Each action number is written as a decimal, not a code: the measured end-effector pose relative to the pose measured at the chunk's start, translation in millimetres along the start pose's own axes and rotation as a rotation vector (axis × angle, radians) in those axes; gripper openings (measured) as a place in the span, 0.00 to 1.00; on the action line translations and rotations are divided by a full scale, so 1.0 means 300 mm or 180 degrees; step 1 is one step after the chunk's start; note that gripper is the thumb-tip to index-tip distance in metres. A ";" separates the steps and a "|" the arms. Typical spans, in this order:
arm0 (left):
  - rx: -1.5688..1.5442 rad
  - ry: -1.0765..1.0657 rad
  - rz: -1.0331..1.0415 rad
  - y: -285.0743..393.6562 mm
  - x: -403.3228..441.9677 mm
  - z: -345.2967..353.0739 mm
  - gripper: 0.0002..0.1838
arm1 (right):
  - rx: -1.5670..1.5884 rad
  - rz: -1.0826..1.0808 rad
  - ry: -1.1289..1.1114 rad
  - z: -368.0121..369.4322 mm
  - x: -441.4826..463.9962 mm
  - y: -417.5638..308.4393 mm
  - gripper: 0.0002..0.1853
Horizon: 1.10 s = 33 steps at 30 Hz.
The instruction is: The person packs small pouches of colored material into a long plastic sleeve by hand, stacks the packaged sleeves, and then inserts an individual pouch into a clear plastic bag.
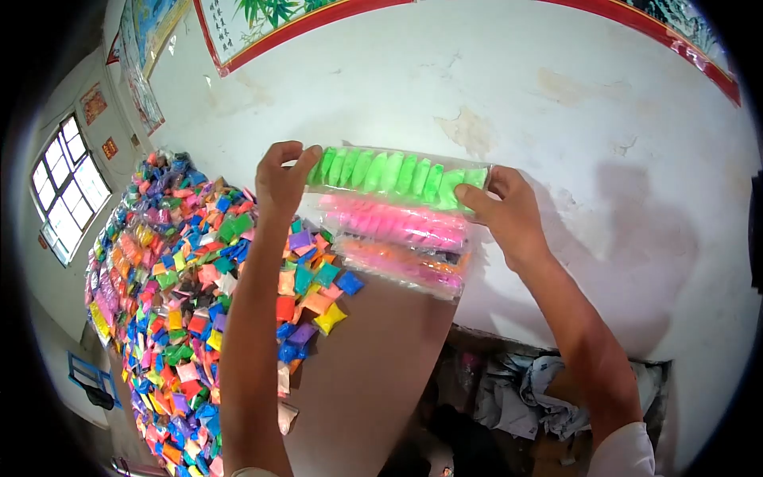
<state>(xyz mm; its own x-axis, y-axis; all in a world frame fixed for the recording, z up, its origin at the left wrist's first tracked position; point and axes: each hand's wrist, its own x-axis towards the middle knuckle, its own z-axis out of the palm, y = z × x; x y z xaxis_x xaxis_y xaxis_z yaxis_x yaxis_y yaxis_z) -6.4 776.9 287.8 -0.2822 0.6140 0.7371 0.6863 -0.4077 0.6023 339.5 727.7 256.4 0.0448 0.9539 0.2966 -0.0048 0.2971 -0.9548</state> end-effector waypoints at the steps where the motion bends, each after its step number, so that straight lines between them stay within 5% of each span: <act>1: 0.0027 -0.0058 -0.0044 -0.023 0.005 0.040 0.25 | -0.0141 -0.0312 0.0267 0.007 0.008 0.032 0.34; 11: -0.0268 -0.0280 -0.0214 -0.174 -0.037 0.221 0.19 | -0.0553 -0.0173 0.0762 0.050 -0.034 0.058 0.45; 19: -0.0417 -0.0376 -0.0550 -0.173 -0.044 0.227 0.21 | -0.0817 -0.0651 0.0854 0.067 -0.028 0.096 0.28; 23: 0.0130 -0.0329 -0.0632 -0.100 -0.065 0.169 0.23 | -0.0610 -0.0841 0.0890 0.052 -0.028 0.092 0.25; 26: -0.0069 0.0081 -0.0084 -0.072 -0.123 0.103 0.25 | -0.0942 -0.1094 0.0919 0.034 -0.052 0.085 0.24; 33: 0.0859 -0.0832 -0.0127 0.120 -0.637 -0.266 0.14 | -0.1079 -0.1027 0.1018 -0.111 -0.246 0.130 0.20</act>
<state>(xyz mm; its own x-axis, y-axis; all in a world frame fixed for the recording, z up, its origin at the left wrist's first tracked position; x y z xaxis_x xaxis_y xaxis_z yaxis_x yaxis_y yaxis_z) 18.7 590.8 193.0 -0.1556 0.7918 0.5906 0.8399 -0.2087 0.5010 369.3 667.5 196.7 0.2914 0.7414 0.6046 0.3779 0.4913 -0.7847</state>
